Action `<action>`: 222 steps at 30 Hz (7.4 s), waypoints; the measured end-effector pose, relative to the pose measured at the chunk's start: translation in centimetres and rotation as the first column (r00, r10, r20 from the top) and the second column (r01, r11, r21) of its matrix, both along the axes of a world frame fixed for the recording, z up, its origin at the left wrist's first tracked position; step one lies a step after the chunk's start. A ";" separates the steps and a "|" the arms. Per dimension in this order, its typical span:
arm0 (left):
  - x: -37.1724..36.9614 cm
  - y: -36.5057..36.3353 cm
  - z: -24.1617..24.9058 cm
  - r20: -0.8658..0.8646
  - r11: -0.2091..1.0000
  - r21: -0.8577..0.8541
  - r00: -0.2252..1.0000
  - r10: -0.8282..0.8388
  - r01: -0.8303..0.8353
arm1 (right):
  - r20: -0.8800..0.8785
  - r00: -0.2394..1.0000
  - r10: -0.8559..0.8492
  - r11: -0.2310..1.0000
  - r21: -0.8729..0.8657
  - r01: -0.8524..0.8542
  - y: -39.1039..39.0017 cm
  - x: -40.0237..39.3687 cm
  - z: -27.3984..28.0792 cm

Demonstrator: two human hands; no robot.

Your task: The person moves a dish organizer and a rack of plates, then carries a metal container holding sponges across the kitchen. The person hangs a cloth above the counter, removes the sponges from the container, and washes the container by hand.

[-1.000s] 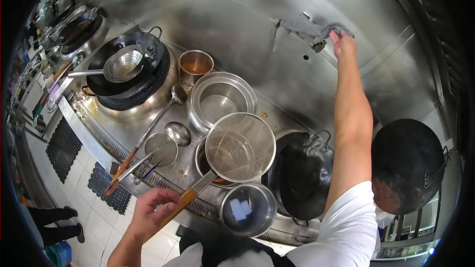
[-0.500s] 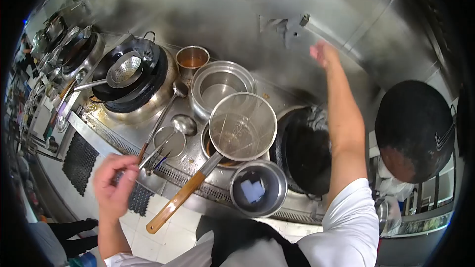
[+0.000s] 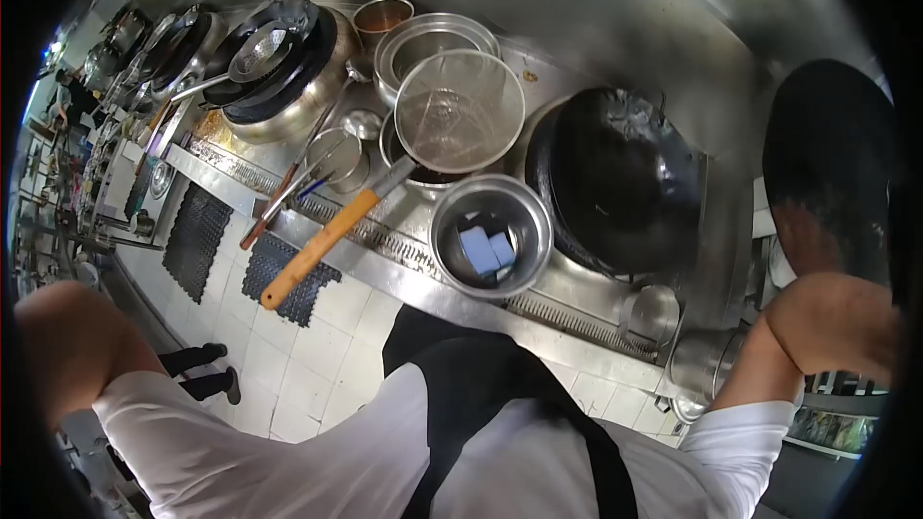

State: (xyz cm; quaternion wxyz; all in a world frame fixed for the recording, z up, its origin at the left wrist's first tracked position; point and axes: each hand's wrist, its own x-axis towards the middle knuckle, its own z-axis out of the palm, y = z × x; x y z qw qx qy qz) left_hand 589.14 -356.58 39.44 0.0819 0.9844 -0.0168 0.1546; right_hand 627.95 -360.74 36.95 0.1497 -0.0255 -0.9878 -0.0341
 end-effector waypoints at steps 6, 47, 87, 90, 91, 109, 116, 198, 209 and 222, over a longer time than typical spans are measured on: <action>7.4 -6.6 -2.4 -0.266 0.998 -0.015 0.962 -0.064 0.062 | 0.164 0.986 0.043 0.998 0.028 -0.048 -9.1 -1.8 -5.3; 7.6 -12.7 -4.7 -0.322 0.993 -0.027 0.940 -0.116 0.114 | -0.018 0.984 -0.178 0.983 0.046 0.179 -19.7 -4.6 -10.0; 9.6 -10.9 -6.4 -0.364 0.994 0.014 0.927 -0.093 0.105 | -0.079 0.978 -0.192 0.980 0.045 0.196 -21.0 -1.4 -11.1; 9.3 -11.1 -6.0 -0.317 0.996 0.012 0.945 -0.075 0.083 | -0.117 0.981 -0.154 0.985 0.063 0.162 -22.5 -0.7 -9.1; 9.3 -10.9 -5.8 -0.291 0.996 0.014 0.954 -0.076 0.084 | -0.148 0.979 -0.142 0.985 0.074 0.155 -23.2 -0.3 -7.9; 18.6 4.1 -50.0 -0.594 0.327 0.113 0.200 0.780 -0.938 | 0.155 -0.145 -0.977 -0.140 -0.984 -0.109 -22.8 8.2 -42.3; 18.3 7.1 -53.4 -0.576 0.163 0.058 0.101 0.812 -0.985 | 0.383 -0.053 -0.922 -0.356 -0.895 -0.267 -25.0 5.0 -51.7; 24.7 7.8 -58.0 -0.749 0.828 0.505 0.353 0.561 -0.245 | 0.457 -0.249 -0.854 -0.506 -0.840 0.194 -29.4 7.4 -53.4; 21.0 8.0 -56.5 -0.782 0.803 0.112 0.446 0.435 -0.585 | 0.334 -0.175 -0.926 -0.361 -0.918 0.161 -22.9 5.1 -49.8; 14.2 7.6 -46.1 -0.431 0.486 -0.147 0.498 0.753 -0.862 | 0.355 0.215 -0.910 -0.077 -0.654 0.753 1.2 -5.7 -43.5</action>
